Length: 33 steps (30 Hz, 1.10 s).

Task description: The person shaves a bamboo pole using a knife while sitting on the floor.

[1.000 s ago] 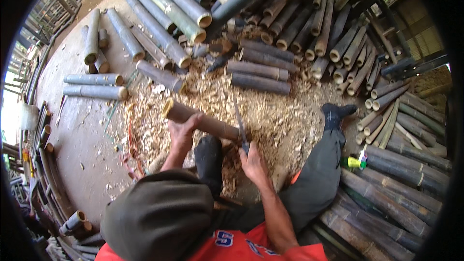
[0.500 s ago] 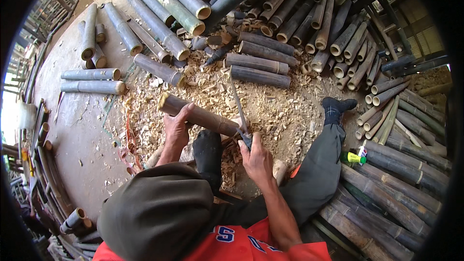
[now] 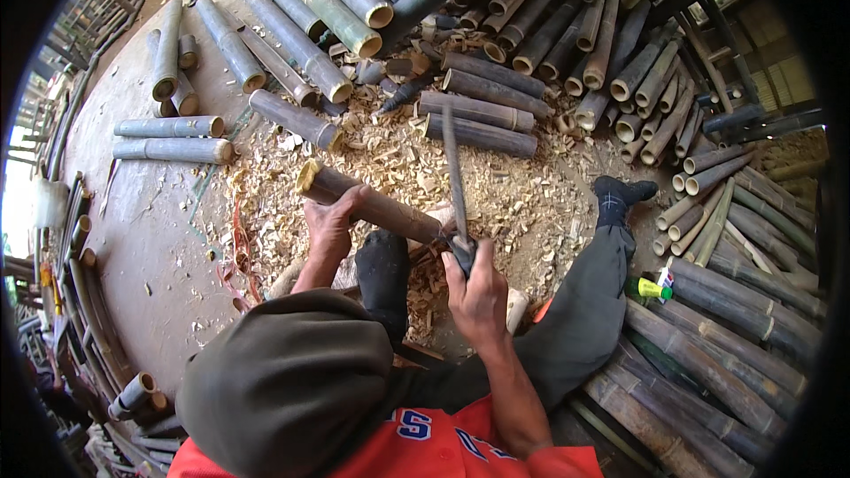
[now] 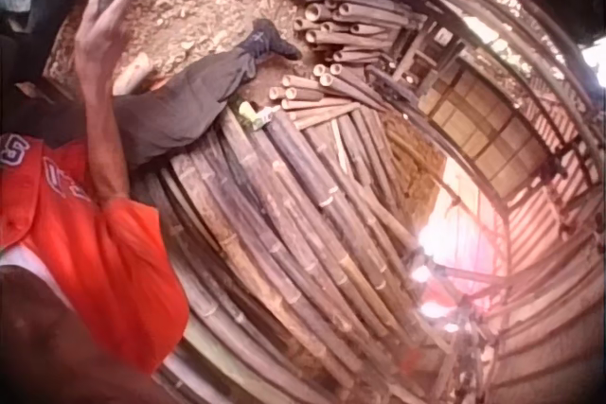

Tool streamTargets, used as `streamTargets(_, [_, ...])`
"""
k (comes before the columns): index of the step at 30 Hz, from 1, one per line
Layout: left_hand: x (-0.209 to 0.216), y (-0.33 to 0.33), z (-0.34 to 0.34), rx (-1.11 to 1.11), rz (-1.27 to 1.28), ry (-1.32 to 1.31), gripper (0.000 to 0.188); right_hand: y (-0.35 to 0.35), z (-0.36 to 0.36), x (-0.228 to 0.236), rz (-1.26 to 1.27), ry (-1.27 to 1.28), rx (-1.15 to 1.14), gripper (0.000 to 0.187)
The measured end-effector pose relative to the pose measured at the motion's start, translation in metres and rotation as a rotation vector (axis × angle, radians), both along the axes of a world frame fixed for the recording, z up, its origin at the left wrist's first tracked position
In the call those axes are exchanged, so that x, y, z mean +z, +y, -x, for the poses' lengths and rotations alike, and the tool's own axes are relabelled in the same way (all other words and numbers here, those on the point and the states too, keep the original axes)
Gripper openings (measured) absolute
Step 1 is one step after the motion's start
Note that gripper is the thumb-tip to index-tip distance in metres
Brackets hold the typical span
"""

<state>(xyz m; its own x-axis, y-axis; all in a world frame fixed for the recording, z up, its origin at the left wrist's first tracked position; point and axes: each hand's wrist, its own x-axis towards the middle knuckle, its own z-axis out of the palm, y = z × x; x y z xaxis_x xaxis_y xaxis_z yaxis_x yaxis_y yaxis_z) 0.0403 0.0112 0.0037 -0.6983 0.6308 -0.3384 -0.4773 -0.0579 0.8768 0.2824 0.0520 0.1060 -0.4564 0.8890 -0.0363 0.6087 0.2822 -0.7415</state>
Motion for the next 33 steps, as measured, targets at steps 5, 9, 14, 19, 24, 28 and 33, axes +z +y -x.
streamTargets(5, [0.017,0.017,-0.009,-0.102,-0.036,0.072,0.048,0.008,-0.008,-0.08,0.095,-0.437,0.008,0.036])
streamTargets(9, [0.019,0.009,-0.005,-0.135,0.002,0.166,0.042,0.01,0.002,-0.035,0.179,-0.425,0.005,0.036])
streamTargets(14, [0.023,0.007,-0.008,-0.081,0.051,0.116,0.038,-0.001,0.002,0.002,-0.131,0.143,-0.053,0.029])
streamTargets(19, [0.041,0.039,-0.008,-0.162,-0.042,0.204,0.044,0.026,-0.012,-0.087,0.103,-0.377,-0.015,0.04])
streamTargets(24, [0.016,0.009,-0.009,-0.062,-0.058,0.128,0.042,0.004,0.003,-0.005,0.105,-0.103,-0.06,0.032])
streamTargets(28, [0.014,0.011,-0.007,-0.138,-0.043,0.129,0.04,-0.002,-0.008,-0.043,0.062,0.01,-0.075,0.033])
streamTargets(33, [0.012,0.006,0.014,-0.401,-0.083,0.176,0.062,0.012,-0.028,-0.081,0.166,-0.237,0.014,0.037])
